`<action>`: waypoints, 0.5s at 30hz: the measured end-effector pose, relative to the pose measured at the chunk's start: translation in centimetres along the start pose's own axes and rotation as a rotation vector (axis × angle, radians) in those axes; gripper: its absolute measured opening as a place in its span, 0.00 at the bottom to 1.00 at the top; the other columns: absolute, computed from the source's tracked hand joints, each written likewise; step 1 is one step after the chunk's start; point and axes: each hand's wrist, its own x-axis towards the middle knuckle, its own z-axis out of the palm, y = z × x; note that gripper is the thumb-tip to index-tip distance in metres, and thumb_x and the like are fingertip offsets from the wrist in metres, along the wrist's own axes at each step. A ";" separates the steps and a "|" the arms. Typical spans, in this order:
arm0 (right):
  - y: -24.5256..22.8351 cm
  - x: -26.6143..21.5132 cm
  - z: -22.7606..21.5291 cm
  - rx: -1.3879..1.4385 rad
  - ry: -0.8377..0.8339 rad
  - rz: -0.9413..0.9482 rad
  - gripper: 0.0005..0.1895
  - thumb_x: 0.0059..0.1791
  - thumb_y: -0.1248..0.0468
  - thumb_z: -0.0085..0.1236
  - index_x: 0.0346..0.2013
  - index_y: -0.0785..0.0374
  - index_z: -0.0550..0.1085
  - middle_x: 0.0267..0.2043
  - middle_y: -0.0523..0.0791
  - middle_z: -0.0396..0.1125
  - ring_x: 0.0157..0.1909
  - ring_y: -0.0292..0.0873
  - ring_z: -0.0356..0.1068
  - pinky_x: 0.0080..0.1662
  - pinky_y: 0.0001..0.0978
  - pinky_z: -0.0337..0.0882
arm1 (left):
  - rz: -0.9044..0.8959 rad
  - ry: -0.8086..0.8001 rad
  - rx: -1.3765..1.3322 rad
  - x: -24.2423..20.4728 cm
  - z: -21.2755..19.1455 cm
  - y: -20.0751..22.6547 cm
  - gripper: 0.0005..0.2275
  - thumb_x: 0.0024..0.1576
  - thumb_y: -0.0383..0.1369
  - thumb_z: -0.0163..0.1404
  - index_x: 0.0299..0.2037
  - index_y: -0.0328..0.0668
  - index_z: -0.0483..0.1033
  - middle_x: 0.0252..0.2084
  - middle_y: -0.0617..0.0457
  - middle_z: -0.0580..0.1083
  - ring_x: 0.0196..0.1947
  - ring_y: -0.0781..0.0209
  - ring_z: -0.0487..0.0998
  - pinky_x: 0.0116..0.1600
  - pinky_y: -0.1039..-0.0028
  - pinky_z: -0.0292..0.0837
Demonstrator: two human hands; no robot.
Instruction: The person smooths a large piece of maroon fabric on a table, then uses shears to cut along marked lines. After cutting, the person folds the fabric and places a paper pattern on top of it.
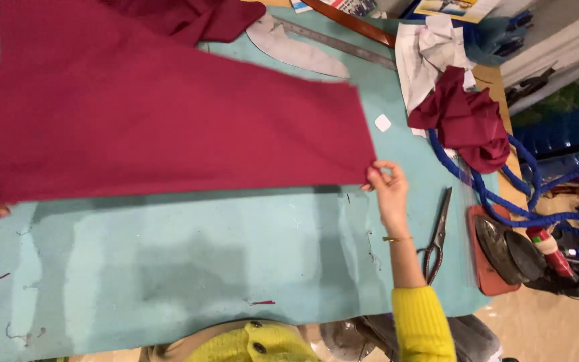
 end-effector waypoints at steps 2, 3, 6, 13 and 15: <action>1.7 -2.0 -0.1 -0.068 0.007 0.077 0.08 0.53 0.66 0.59 0.46 0.58 0.70 0.22 0.43 0.68 0.22 0.39 0.72 0.34 0.24 0.72 | -0.004 0.002 0.008 -3.0 2.8 -2.2 0.17 0.73 0.56 0.47 0.63 0.62 0.72 0.50 0.68 0.76 0.40 0.77 0.76 0.44 0.89 0.70; 3.0 -2.8 -0.3 -0.078 0.001 0.092 0.08 0.53 0.67 0.59 0.46 0.58 0.71 0.22 0.43 0.68 0.21 0.38 0.71 0.32 0.23 0.71 | 0.026 0.025 -0.018 -4.1 3.4 -2.8 0.11 0.75 0.47 0.48 0.59 0.60 0.64 0.54 0.63 0.73 0.38 0.70 0.76 0.39 0.86 0.69; 5.3 -5.7 -1.1 -0.150 0.010 0.125 0.07 0.52 0.66 0.60 0.45 0.57 0.73 0.22 0.40 0.65 0.19 0.34 0.66 0.29 0.21 0.65 | 0.043 0.056 0.021 -8.3 4.7 -2.7 0.08 0.79 0.37 0.50 0.54 0.49 0.63 0.51 0.55 0.73 0.35 0.61 0.77 0.38 0.81 0.72; 4.2 -12.4 -2.4 -0.308 0.005 0.207 0.05 0.54 0.64 0.58 0.44 0.58 0.74 0.17 0.35 0.52 0.22 0.31 0.49 0.28 0.25 0.52 | -0.013 0.043 0.224 -12.7 3.0 -8.0 0.10 0.83 0.31 0.49 0.55 0.27 0.68 0.35 0.32 0.74 0.27 0.52 0.73 0.37 0.68 0.71; 3.7 -14.2 -2.9 -0.340 0.002 0.211 0.05 0.54 0.63 0.57 0.45 0.57 0.73 0.18 0.36 0.53 0.23 0.31 0.49 0.30 0.25 0.53 | -0.019 0.042 0.234 -13.0 2.2 -11.0 0.10 0.81 0.32 0.51 0.55 0.29 0.68 0.32 0.33 0.74 0.25 0.51 0.73 0.33 0.69 0.70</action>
